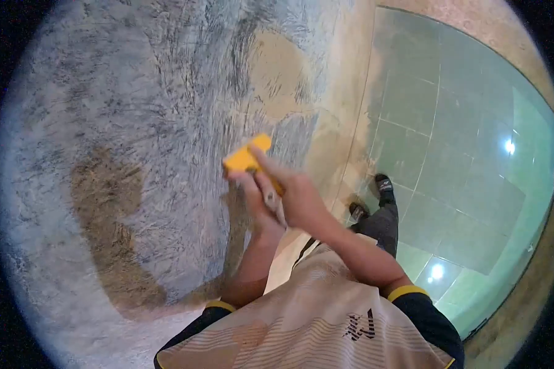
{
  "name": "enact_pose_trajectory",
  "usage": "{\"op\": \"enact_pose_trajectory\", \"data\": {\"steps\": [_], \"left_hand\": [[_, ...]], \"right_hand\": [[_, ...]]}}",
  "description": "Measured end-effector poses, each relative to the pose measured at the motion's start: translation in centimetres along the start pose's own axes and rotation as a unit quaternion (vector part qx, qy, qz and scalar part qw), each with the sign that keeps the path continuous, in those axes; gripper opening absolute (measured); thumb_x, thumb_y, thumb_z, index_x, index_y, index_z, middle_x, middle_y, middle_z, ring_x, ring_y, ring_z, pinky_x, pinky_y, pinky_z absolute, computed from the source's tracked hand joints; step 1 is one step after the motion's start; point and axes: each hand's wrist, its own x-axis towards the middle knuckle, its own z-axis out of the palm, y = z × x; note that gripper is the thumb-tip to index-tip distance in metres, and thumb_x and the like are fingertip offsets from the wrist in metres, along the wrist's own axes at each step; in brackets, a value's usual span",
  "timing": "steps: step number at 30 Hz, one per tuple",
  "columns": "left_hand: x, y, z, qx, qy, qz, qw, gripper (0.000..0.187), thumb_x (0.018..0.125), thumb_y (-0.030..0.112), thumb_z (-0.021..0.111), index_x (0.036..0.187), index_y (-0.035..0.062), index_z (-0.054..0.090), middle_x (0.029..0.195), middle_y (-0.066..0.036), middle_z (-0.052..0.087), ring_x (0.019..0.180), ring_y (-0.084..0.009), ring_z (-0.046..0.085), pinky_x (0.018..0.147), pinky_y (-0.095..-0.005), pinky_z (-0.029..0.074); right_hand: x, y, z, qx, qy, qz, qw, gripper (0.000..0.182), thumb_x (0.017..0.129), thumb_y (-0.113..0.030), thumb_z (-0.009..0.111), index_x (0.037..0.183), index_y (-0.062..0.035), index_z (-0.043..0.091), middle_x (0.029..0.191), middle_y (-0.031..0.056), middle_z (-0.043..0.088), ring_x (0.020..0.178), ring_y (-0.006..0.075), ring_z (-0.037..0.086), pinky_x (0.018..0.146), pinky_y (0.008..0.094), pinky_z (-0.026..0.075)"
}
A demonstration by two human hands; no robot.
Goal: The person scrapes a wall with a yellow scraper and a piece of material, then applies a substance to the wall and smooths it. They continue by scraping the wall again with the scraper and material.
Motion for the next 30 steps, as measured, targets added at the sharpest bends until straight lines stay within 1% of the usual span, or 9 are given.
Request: {"op": "enact_pose_trajectory", "data": {"steps": [3, 6, 7, 8, 10, 11, 14, 18, 30], "left_hand": [[-1.2, 0.1, -1.9, -0.003, -0.096, 0.030, 0.995, 0.056, 0.088, 0.073, 0.044, 0.086, 0.0183, 0.057, 0.072, 0.005, 0.050, 0.061, -0.0062, 0.049, 0.055, -0.0236, 0.040], [-1.3, 0.3, -4.8, -0.012, -0.184, 0.055, 0.981, 0.062, 0.084, 0.077, 0.041, 0.079, 0.0176, 0.057, 0.064, 0.004, 0.051, 0.054, -0.0076, 0.050, 0.049, -0.0240, 0.041], [0.7, 0.6, -5.3, -0.189, -0.351, -0.060, 0.915, 0.067, 0.090, 0.069, 0.043, 0.132, 0.0172, 0.048, 0.111, 0.001, 0.056, 0.101, -0.0165, 0.055, 0.083, -0.0353, 0.047], [1.6, -0.3, -5.4, -0.189, -0.346, -0.061, 0.917, 0.067, 0.090, 0.069, 0.043, 0.132, 0.0172, 0.048, 0.111, 0.001, 0.056, 0.101, -0.0165, 0.055, 0.083, -0.0353, 0.047], [0.8, -0.3, -0.3, -0.052, 0.085, 0.062, 0.993, 0.064, 0.084, 0.079, 0.038, 0.065, 0.0187, 0.050, 0.047, 0.006, 0.040, 0.041, -0.0086, 0.043, 0.039, -0.0243, 0.034], [-0.7, -0.5, -3.9, -0.016, -0.097, 0.037, 0.994, 0.065, 0.084, 0.079, 0.039, 0.097, 0.0189, 0.061, 0.065, 0.007, 0.050, 0.060, -0.0043, 0.049, 0.051, -0.0233, 0.040], [-2.7, -0.4, -3.6, -0.022, -0.086, 0.049, 0.995, 0.064, 0.084, 0.078, 0.040, 0.105, 0.0204, 0.057, 0.073, 0.008, 0.050, 0.067, -0.0025, 0.047, 0.057, -0.0226, 0.040], [-0.9, 0.4, 0.1, 0.051, -0.087, 0.136, 0.986, 0.056, 0.085, 0.078, 0.040, 0.078, 0.0227, 0.049, 0.066, 0.008, 0.046, 0.059, -0.0040, 0.046, 0.055, -0.0209, 0.039], [1.1, 0.4, 2.6, 0.004, -0.133, 0.105, 0.986, 0.052, 0.090, 0.072, 0.041, 0.082, 0.0209, 0.045, 0.071, 0.007, 0.046, 0.061, -0.0063, 0.045, 0.056, -0.0247, 0.039]], "right_hand": [[-3.0, 1.0, 2.4, 0.024, 0.001, -0.115, 0.993, 0.050, 0.097, -0.022, 0.055, 0.145, -0.0198, 0.042, 0.083, 0.0261, 0.065, 0.077, 0.0373, 0.069, 0.069, 0.0368, 0.052], [-2.0, -0.3, 2.1, 0.047, -0.016, -0.027, 0.998, 0.052, 0.096, -0.022, 0.056, 0.146, -0.0206, 0.040, 0.084, 0.0278, 0.063, 0.077, 0.0419, 0.067, 0.069, 0.0383, 0.052], [-1.6, -0.9, 1.4, 0.045, -0.010, -0.011, 0.999, 0.053, 0.096, -0.024, 0.055, 0.146, -0.0209, 0.039, 0.084, 0.0287, 0.063, 0.077, 0.0432, 0.065, 0.068, 0.0390, 0.052], [-1.7, -1.0, 1.4, 0.047, -0.013, -0.007, 0.999, 0.053, 0.096, -0.024, 0.055, 0.146, -0.0209, 0.039, 0.084, 0.0287, 0.063, 0.077, 0.0432, 0.065, 0.068, 0.0390, 0.052], [-1.5, -1.1, 1.1, 0.044, 0.022, -0.026, 0.998, 0.053, 0.097, -0.025, 0.054, 0.147, -0.0216, 0.037, 0.082, 0.0294, 0.062, 0.077, 0.0424, 0.066, 0.066, 0.0398, 0.051], [-1.9, -0.6, 1.5, 0.043, 0.025, -0.030, 0.998, 0.053, 0.097, -0.025, 0.054, 0.147, -0.0216, 0.037, 0.082, 0.0294, 0.062, 0.077, 0.0424, 0.066, 0.066, 0.0398, 0.051], [-2.9, 0.9, 2.4, 0.049, -0.014, -0.063, 0.997, 0.051, 0.097, -0.027, 0.053, 0.146, -0.0218, 0.038, 0.081, 0.0299, 0.061, 0.077, 0.0418, 0.066, 0.066, 0.0395, 0.050], [-0.5, 0.0, 1.5, 0.047, 0.028, -0.037, 0.998, 0.050, 0.097, -0.027, 0.054, 0.145, -0.0188, 0.041, 0.088, 0.0279, 0.065, 0.082, 0.0407, 0.067, 0.071, 0.0374, 0.051], [2.1, -0.2, -1.4, 0.048, 0.028, -0.030, 0.998, 0.051, 0.095, -0.029, 0.057, 0.143, -0.0173, 0.044, 0.088, 0.0308, 0.062, 0.081, 0.0428, 0.065, 0.070, 0.0431, 0.051]]}}
